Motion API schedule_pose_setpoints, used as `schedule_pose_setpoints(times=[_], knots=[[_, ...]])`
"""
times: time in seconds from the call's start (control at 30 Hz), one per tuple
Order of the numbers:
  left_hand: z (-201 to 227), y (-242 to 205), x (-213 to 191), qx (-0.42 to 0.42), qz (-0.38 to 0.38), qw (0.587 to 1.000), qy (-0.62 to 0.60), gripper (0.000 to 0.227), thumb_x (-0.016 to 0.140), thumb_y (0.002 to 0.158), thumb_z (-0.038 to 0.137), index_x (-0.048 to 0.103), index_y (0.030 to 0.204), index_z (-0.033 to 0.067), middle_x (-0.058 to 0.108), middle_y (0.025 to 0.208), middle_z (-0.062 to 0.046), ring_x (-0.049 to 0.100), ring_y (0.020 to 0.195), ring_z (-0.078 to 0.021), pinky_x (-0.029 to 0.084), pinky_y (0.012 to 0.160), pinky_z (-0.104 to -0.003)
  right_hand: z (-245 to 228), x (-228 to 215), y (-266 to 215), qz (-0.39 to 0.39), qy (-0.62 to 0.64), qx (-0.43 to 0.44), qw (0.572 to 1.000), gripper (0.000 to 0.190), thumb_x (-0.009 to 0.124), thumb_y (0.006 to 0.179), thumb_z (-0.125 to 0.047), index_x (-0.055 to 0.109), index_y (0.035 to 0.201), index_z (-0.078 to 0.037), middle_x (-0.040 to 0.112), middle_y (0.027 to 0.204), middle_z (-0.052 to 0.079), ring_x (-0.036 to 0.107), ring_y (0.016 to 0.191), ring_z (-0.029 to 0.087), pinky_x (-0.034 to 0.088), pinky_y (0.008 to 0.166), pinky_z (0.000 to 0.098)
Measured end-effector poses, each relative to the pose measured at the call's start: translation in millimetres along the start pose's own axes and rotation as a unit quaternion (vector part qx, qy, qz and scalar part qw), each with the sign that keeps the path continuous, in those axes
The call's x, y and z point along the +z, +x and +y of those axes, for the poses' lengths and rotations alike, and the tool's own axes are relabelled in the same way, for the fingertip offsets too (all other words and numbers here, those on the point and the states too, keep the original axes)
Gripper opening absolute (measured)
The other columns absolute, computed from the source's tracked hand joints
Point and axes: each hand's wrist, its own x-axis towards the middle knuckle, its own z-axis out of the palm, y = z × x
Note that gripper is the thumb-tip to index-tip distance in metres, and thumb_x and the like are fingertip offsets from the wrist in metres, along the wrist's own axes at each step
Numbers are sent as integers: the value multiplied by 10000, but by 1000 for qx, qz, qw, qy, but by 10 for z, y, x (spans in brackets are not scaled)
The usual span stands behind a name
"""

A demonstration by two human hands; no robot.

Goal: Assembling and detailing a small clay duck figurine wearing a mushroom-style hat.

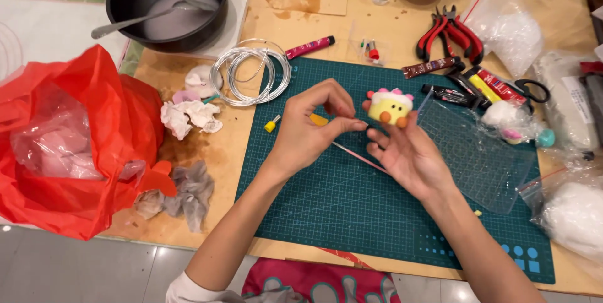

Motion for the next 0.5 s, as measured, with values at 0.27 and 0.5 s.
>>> schedule_pose_setpoints(times=[0.27, 0.5], knots=[[-123, -29, 109, 59, -10, 995, 81, 132, 796, 843, 8, 782, 969, 45, 715, 933, -39, 673, 913, -164, 544, 816, -292, -17, 263, -56, 60, -53, -35, 996, 707, 593, 944, -531, 423, 1513, -147, 424, 1607, 87, 430, 1435, 327, 316, 1234, 560], [-153, -47, 151, 57, 2, 995, 81, 142, 756, 894, 3, 782, 1028, 42, 682, 1038, -48, 676, 993, -192, 563, 856, -294, -12, 266, -82, 33, -29, -55, 997, 724, 621, 961, -540, 441, 1521, -118, 464, 1578, 81, 418, 1492, 324, 258, 1298, 579]])
